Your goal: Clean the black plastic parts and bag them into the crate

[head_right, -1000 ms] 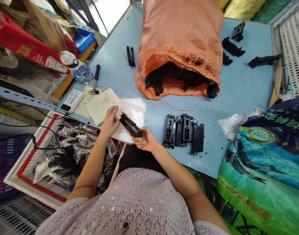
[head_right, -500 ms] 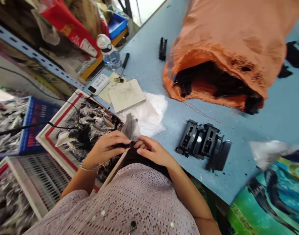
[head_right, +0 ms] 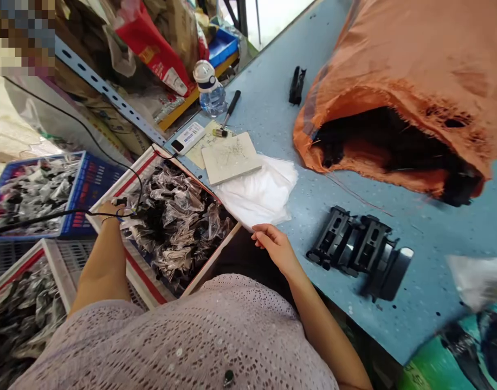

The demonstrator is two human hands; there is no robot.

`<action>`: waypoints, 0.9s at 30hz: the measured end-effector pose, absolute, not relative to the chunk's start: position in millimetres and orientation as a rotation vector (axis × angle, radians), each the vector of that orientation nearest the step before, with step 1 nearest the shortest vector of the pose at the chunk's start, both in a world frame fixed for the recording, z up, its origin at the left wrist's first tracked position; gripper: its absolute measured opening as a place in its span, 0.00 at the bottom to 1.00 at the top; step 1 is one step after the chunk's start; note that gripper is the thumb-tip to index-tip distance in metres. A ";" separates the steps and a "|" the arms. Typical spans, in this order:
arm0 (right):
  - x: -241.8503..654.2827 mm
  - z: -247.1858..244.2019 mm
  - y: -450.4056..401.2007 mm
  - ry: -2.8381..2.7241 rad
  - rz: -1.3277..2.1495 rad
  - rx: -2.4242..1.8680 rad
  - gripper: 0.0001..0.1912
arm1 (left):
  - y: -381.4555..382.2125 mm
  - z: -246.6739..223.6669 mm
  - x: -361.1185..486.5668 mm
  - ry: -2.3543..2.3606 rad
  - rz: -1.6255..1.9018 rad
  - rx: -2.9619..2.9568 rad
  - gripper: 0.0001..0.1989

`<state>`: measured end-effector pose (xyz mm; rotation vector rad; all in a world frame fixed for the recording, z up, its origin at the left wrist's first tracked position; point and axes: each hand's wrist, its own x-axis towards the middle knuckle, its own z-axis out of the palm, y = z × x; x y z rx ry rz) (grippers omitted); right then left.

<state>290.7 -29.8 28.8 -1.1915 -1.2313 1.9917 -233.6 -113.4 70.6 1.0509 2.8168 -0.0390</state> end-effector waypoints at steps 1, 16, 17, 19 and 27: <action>290.9 29.0 -30.8 -1.232 1.988 -1.195 0.17 | -108.0 69.0 -233.7 2.858 -0.032 1.012 0.08; 370.5 81.1 -18.5 -2.012 0.665 -1.997 0.17 | 62.3 1.9 148.3 1.745 0.774 1.997 0.04; 378.0 84.0 -17.3 -2.015 0.531 -2.137 0.20 | 71.7 0.3 150.6 1.750 0.773 1.955 0.05; 385.8 84.5 -15.6 -2.083 0.430 -2.274 0.27 | 85.1 -1.2 140.8 1.731 0.819 1.781 0.08; 385.3 63.3 16.9 -1.811 0.919 -2.009 0.34 | 81.4 3.4 94.1 1.428 1.242 1.086 0.13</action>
